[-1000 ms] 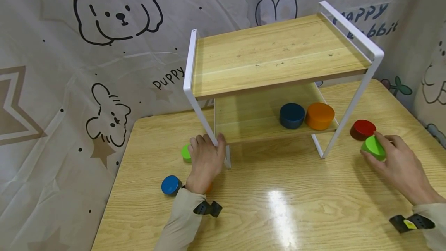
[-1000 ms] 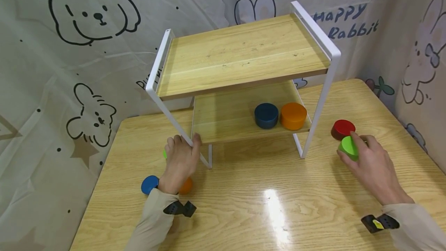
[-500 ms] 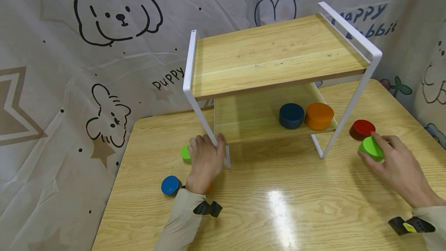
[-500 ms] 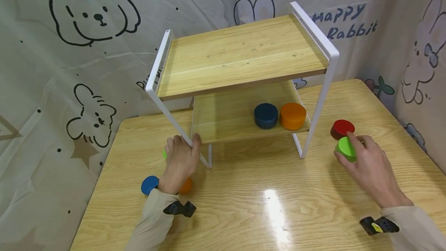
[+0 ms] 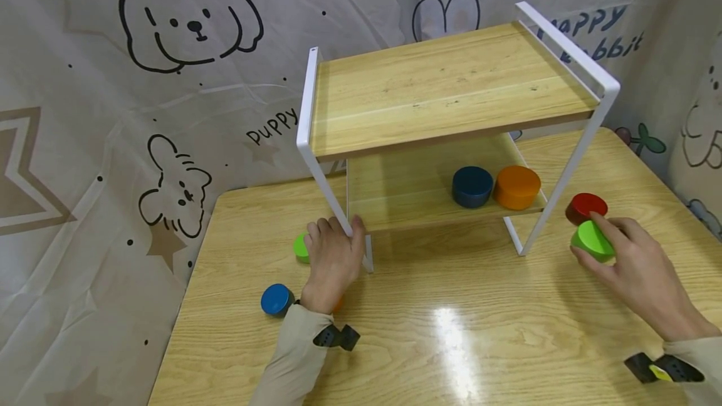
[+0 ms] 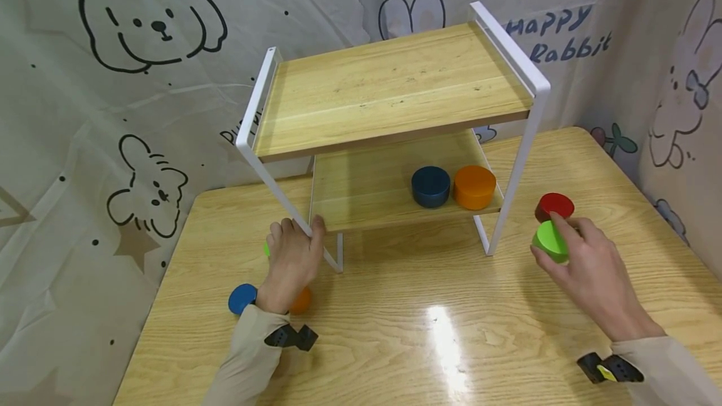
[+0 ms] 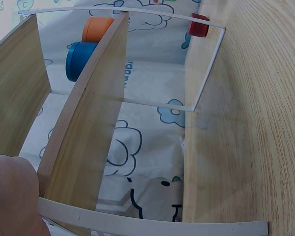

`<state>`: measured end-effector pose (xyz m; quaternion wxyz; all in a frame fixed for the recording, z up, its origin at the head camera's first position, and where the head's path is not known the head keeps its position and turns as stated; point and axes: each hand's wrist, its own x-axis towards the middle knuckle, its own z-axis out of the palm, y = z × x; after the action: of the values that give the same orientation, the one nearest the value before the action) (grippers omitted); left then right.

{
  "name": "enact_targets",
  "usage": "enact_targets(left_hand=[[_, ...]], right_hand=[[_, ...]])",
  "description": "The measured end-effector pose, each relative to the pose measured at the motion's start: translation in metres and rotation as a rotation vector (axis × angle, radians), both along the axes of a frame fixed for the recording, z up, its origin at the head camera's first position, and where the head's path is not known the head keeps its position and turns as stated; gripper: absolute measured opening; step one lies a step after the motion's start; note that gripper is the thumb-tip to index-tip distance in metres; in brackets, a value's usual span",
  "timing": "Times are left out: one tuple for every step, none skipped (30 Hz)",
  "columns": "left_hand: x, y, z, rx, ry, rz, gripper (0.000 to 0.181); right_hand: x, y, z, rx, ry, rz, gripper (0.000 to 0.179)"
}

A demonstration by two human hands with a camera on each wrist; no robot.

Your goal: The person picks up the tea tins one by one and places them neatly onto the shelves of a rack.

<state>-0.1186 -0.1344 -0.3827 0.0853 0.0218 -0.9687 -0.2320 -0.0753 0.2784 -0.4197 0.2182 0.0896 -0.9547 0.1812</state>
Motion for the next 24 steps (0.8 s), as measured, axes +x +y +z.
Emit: enact_targets(left_hand=[[0.0,0.0,0.0,0.001,0.0,-0.001,0.051],[0.0,0.0,0.0,0.001,0.001,-0.002,0.051],[0.0,0.0,0.0,0.0,0.002,-0.002,0.051],[0.0,0.0,0.0,0.001,0.001,-0.002,0.051],[0.0,0.0,0.0,0.001,-0.001,-0.002,0.052],[0.0,-0.001,0.0,0.002,-0.001,-0.001,0.052],[0.001,-0.001,0.0,0.003,-0.001,0.0,0.053],[0.0,-0.001,0.0,0.003,-0.001,0.001,0.053],[0.0,-0.001,0.0,0.005,-0.002,0.001,0.053],[0.0,-0.001,0.0,0.006,-0.002,0.002,0.053],[0.0,-0.001,0.0,0.007,-0.001,0.002,0.054],[0.0,-0.001,0.0,0.008,-0.002,0.003,0.054],[0.0,-0.001,0.0,0.007,-0.004,0.004,0.054],[0.0,-0.001,0.0,0.007,-0.005,0.005,0.054],[0.0,-0.001,0.0,0.006,-0.005,0.005,0.054],[0.0,-0.001,0.0,0.005,-0.008,0.005,0.054],[0.0,-0.001,0.0,0.003,-0.009,0.004,0.054],[0.0,0.0,0.0,0.002,-0.01,0.003,0.054],[0.0,0.0,0.0,0.001,-0.009,0.002,0.054],[0.0,0.0,0.0,0.002,-0.005,0.0,0.053],[0.0,0.0,0.0,0.001,-0.004,-0.002,0.053],[0.0,0.0,0.001,0.002,-0.001,-0.003,0.053],[0.0,0.0,0.001,0.003,0.004,-0.005,0.053],[0.0,0.0,0.001,0.004,0.005,-0.004,0.053]], right_hand=[[0.0,0.0,0.0,0.001,-0.003,-0.001,0.06],[0.0,0.0,0.0,0.002,-0.004,-0.001,0.06],[0.001,-0.001,0.0,0.002,-0.003,0.0,0.06],[0.001,-0.001,0.0,0.002,-0.003,0.002,0.06],[0.001,-0.002,0.0,0.002,-0.003,0.003,0.061],[0.001,-0.002,0.0,0.0,-0.001,0.006,0.061],[0.001,-0.002,0.0,-0.003,0.0,0.007,0.061],[0.002,-0.003,0.001,-0.006,0.004,0.009,0.061],[0.002,-0.003,0.001,-0.012,0.003,0.009,0.062],[0.002,-0.004,0.001,-0.017,-0.001,0.009,0.062],[0.002,-0.004,0.001,-0.021,-0.004,0.008,0.063],[0.002,-0.005,0.002,-0.027,-0.01,0.006,0.065],[0.002,-0.005,0.002,-0.032,-0.016,0.003,0.066],[0.002,-0.006,0.002,-0.039,-0.026,0.001,0.066],[0.003,-0.006,0.002,-0.047,-0.03,0.0,0.067],[0.003,-0.007,0.002,-0.052,-0.037,0.0,0.067],[0.003,-0.007,0.002,-0.06,-0.04,0.0,0.066],[0.003,-0.008,0.003,-0.066,-0.043,0.0,0.066],[0.004,-0.008,0.003,-0.069,-0.043,0.001,0.065],[0.004,-0.009,0.003,-0.074,-0.043,0.004,0.065],[0.004,-0.009,0.004,-0.075,-0.039,0.007,0.064],[0.005,-0.01,0.005,-0.076,-0.04,0.007,0.064],[0.005,-0.011,0.005,-0.076,-0.037,0.01,0.064],[0.005,-0.011,0.006,-0.076,-0.038,0.012,0.065]])
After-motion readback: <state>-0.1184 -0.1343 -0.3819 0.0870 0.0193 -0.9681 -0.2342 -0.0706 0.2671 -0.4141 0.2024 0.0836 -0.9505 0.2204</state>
